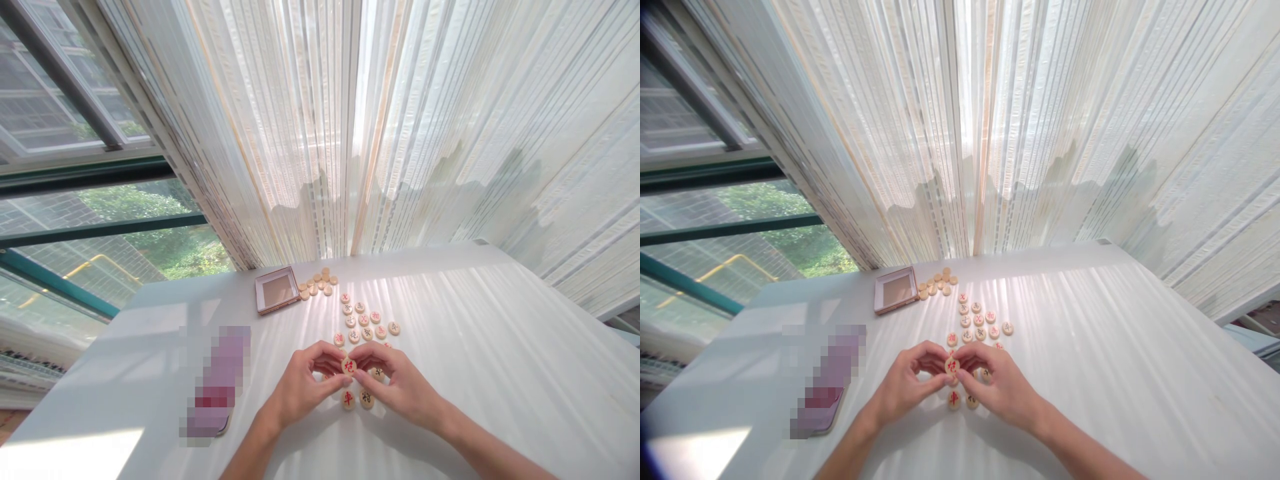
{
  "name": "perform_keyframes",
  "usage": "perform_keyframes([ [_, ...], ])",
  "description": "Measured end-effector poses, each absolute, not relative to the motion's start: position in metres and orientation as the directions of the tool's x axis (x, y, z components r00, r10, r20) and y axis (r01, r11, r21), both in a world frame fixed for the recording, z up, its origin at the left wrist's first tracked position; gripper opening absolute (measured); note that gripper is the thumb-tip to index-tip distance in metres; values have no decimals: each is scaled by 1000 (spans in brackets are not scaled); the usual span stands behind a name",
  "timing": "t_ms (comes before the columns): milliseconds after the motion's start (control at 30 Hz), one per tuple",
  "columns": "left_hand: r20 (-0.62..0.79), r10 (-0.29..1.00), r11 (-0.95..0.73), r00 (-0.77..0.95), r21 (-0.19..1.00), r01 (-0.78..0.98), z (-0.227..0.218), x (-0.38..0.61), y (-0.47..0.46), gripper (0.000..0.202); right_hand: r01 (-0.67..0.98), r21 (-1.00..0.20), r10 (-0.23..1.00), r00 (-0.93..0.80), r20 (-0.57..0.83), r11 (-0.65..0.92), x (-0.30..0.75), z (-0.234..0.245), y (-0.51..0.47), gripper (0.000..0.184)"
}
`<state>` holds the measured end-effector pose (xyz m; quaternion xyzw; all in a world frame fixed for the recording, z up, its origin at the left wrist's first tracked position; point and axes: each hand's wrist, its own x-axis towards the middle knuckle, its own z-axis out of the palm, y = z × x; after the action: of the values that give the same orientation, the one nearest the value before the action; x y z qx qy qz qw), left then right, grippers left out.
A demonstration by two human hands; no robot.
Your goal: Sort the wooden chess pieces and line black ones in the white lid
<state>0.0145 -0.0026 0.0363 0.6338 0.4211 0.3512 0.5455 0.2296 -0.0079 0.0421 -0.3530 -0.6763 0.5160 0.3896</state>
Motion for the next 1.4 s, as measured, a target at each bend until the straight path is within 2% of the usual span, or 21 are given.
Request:
perform_keyframes([
  [267, -45, 900, 25, 434, 998, 53, 39, 15, -3, 26, 121, -946, 876, -429, 222, 299, 231, 38, -10, 17],
  [700, -44, 931, 24, 362, 998, 58, 28, 21, -4, 28, 199, -866, 841, -412, 352, 459, 227, 27, -13, 11],
  [967, -26, 941, 4, 337, 998, 66, 30, 23, -4, 26, 189, -855, 838, -384, 389, 483, 226, 23, -12, 23],
  [1400, 13, 922, -51, 386, 995, 87, 34, 22, -6, 28, 208, -875, 872, -339, 354, 436, 229, 26, -9, 19],
])
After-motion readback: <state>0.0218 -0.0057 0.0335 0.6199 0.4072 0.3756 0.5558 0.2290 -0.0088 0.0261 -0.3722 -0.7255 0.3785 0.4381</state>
